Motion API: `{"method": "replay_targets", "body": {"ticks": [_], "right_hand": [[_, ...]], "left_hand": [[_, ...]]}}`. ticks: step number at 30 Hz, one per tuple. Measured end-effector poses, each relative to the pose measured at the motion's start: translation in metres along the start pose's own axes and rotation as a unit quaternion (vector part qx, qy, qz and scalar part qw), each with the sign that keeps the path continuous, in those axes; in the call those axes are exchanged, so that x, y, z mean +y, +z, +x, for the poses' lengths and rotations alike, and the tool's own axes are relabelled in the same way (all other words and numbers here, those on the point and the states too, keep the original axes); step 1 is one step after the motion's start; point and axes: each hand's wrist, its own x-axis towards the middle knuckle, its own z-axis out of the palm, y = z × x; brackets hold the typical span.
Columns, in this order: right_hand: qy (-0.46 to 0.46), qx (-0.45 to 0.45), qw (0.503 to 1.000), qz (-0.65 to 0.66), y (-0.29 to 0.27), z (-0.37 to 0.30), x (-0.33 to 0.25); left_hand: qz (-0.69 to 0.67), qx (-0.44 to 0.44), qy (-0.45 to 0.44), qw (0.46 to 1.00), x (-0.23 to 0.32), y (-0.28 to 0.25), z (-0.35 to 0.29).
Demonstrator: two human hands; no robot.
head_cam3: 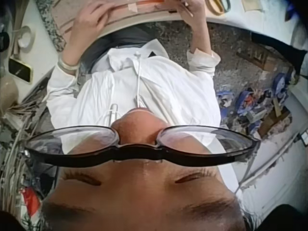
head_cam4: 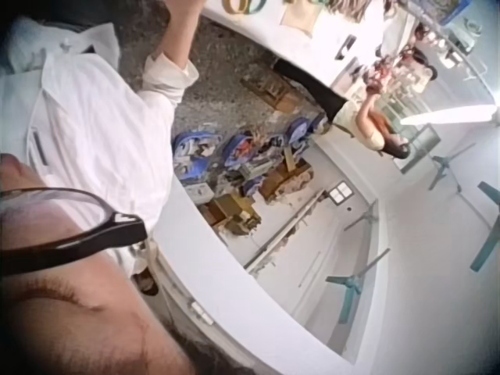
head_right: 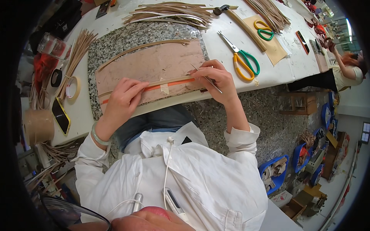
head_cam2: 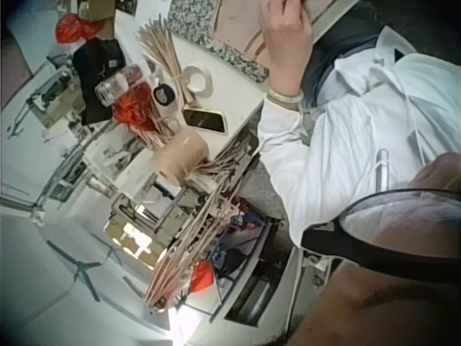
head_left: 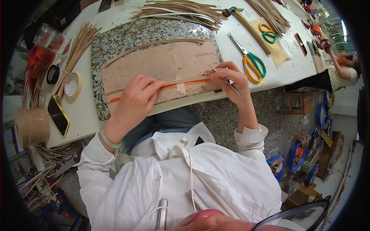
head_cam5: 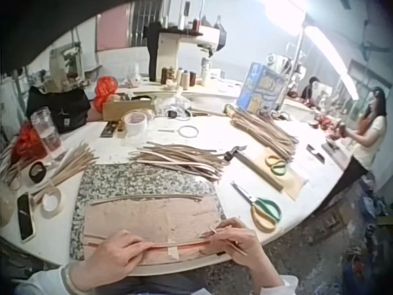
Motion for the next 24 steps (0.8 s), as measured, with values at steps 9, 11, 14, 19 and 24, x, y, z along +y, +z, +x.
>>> {"method": "replay_targets", "body": {"ticks": [9,11,14,19,24], "right_hand": [[0.025,0.000,1.000,-0.006,0.004,-0.004,0.002],[0.026,0.002,1.000,-0.004,0.004,-0.004,0.002],[0.049,0.010,0.998,0.028,0.005,-0.003,0.000],[0.060,-0.005,0.997,0.052,0.000,-0.005,0.003],[0.059,0.040,0.992,0.102,-0.009,0.008,-0.018]], "left_hand": [[0.038,0.021,0.011,0.999,0.014,0.024,0.007],[0.043,0.019,0.007,0.999,0.014,0.028,0.008],[0.044,0.024,0.004,0.999,0.013,0.031,0.008],[0.053,0.028,0.015,0.998,0.011,0.034,0.008],[0.055,0.026,0.009,0.998,0.012,0.034,0.007]]}}
